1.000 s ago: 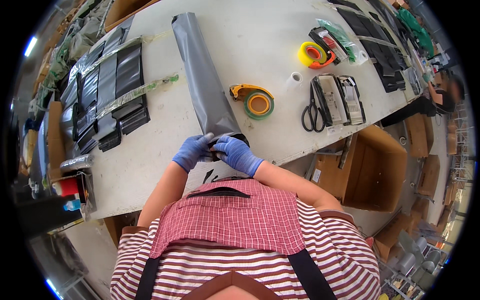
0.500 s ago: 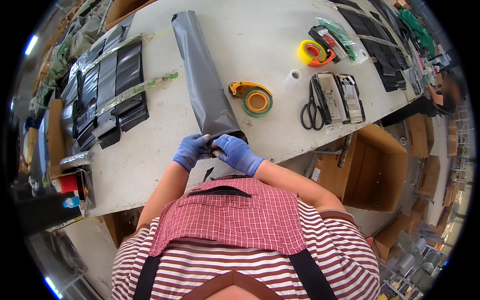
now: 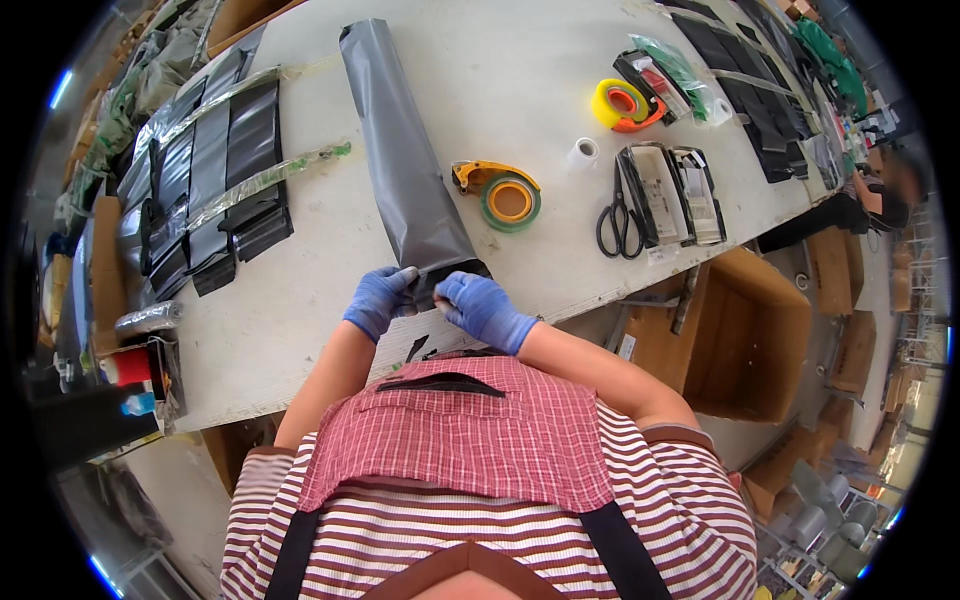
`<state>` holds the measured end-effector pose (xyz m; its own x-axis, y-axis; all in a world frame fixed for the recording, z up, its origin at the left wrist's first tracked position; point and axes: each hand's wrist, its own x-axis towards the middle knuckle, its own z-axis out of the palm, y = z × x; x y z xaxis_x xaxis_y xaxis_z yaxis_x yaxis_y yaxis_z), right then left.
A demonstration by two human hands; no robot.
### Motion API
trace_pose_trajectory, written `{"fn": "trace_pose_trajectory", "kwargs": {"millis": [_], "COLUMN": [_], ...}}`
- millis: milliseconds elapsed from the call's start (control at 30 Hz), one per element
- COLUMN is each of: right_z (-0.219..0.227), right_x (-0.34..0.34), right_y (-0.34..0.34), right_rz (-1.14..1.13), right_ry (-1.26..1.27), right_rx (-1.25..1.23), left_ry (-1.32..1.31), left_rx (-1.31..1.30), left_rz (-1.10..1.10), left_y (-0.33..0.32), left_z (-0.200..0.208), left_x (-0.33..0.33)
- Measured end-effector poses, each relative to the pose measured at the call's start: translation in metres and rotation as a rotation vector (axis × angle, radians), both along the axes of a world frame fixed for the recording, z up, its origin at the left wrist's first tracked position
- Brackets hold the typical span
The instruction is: The person rolls a brown mat, wraps it in plastic film, and places it into a black poly mailer. They seal the mailer with tape and affix a shipping label. The person repeats the process with a second mat.
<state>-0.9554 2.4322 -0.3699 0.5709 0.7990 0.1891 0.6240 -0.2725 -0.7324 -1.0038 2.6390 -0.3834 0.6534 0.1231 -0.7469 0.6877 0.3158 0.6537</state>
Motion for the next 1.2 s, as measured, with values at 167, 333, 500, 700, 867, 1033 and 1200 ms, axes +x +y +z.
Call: {"fn": "trace_pose_trajectory", "kwargs": {"millis": [167, 333, 500, 700, 867, 1033, 1200], "right_z": [0.002, 0.008, -0.014, -0.128, -0.054, -0.007, -0.029], "right_x": [0.011, 0.007, -0.009, -0.125, -0.076, 0.001, 0.047], "right_y": [0.026, 0.02, -0.07, -0.317, -0.26, -0.149, -0.051], "right_rz": [0.057, 0.14, 0.051, -0.223, 0.012, -0.329, -0.158], "right_ry": [-0.08, -0.112, 0.067, 0.773, 0.506, 0.121, -0.294], "right_rx": [0.032, 0.056, -0.158, -0.992, -1.222, -0.432, -0.161], "left_ry": [-0.002, -0.007, -0.011, -0.78, -0.972, -1.08, -1.115], "left_rx": [-0.023, 0.01, 0.085, 1.56, 1.677, 1.665, 1.633], "left_rz": [-0.016, -0.004, -0.157, -0.848, -1.034, -1.039, -0.973], "left_y": [-0.003, 0.0, 0.012, 0.057, 0.066, 0.079, 0.09], "left_z": [0.008, 0.002, 0.018, 0.043, 0.015, -0.009, -0.024], "left_x": [0.003, 0.0, 0.0, 0.038, 0.087, 0.098, 0.09]}}
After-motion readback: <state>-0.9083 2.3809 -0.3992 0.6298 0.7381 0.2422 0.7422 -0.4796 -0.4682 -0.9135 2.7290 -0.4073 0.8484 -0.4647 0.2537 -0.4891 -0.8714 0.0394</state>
